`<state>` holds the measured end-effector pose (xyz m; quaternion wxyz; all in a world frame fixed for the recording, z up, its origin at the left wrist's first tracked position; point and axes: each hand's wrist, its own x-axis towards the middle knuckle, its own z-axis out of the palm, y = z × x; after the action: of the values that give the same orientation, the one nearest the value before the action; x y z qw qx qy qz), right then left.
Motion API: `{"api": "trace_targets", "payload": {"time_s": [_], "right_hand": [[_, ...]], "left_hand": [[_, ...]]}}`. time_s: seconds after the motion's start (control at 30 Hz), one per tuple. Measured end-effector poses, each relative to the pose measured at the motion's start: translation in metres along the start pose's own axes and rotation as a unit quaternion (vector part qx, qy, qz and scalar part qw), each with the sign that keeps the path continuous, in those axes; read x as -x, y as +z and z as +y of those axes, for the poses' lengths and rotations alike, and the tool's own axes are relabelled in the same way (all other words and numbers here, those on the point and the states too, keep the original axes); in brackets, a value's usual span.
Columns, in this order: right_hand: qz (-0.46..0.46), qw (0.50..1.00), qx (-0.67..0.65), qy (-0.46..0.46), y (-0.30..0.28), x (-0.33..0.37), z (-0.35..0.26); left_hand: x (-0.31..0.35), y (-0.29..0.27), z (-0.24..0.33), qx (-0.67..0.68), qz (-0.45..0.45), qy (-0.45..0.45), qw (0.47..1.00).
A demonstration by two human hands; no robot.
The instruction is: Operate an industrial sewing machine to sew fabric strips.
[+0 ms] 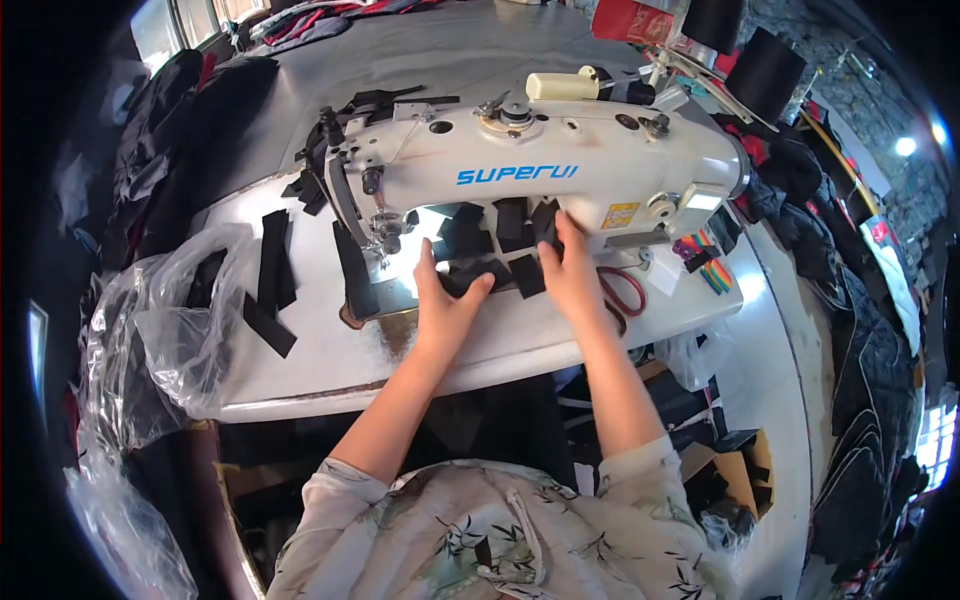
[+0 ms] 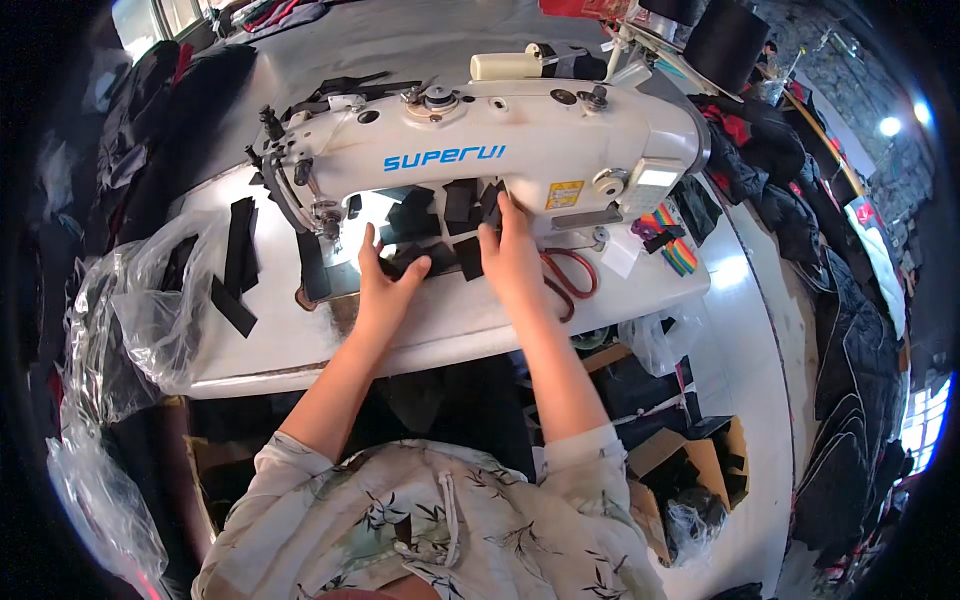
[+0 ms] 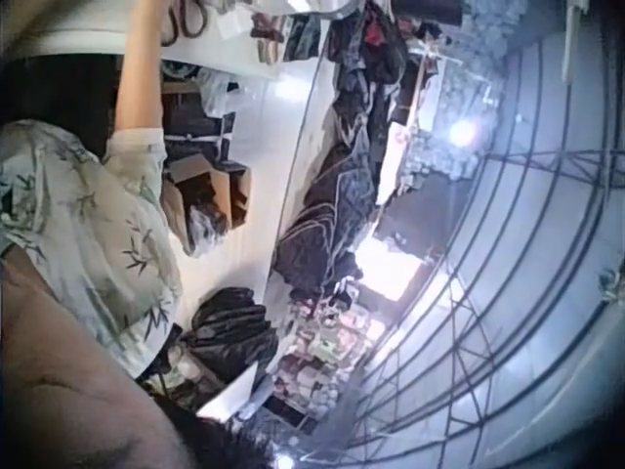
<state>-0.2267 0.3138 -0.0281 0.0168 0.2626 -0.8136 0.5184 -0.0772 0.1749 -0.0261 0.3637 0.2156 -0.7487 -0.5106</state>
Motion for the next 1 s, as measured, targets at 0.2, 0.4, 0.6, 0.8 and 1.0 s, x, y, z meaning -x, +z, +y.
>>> {"api": "trace_targets", "payload": {"time_s": [0.2, 0.4, 0.6, 0.8, 1.0], "right_hand": [[0.022, 0.953, 0.184, -0.240, 0.003, 0.048, -0.034], [-0.139, 0.962, -0.082, -0.219, 0.012, 0.056, -0.065], [-0.276, 0.916, -0.292, 0.016, 0.022, 0.065, -0.064], [-0.220, 0.928, -0.300, 0.035, 0.028, 0.075, -0.085], [-0.187, 0.943, -0.269, 0.053, 0.029, 0.075, -0.083]], "left_hand": [[0.008, -0.027, 0.004, -0.152, -0.095, 0.106, 0.978], [0.011, -0.034, 0.006, -0.081, -0.118, 0.200, 0.969], [0.015, -0.061, 0.012, -0.010, -0.147, 0.152, 0.977], [0.018, -0.083, 0.032, -0.213, -0.055, 0.284, 0.933], [0.018, -0.088, 0.008, -0.172, -0.079, 0.186, 0.964]]}}
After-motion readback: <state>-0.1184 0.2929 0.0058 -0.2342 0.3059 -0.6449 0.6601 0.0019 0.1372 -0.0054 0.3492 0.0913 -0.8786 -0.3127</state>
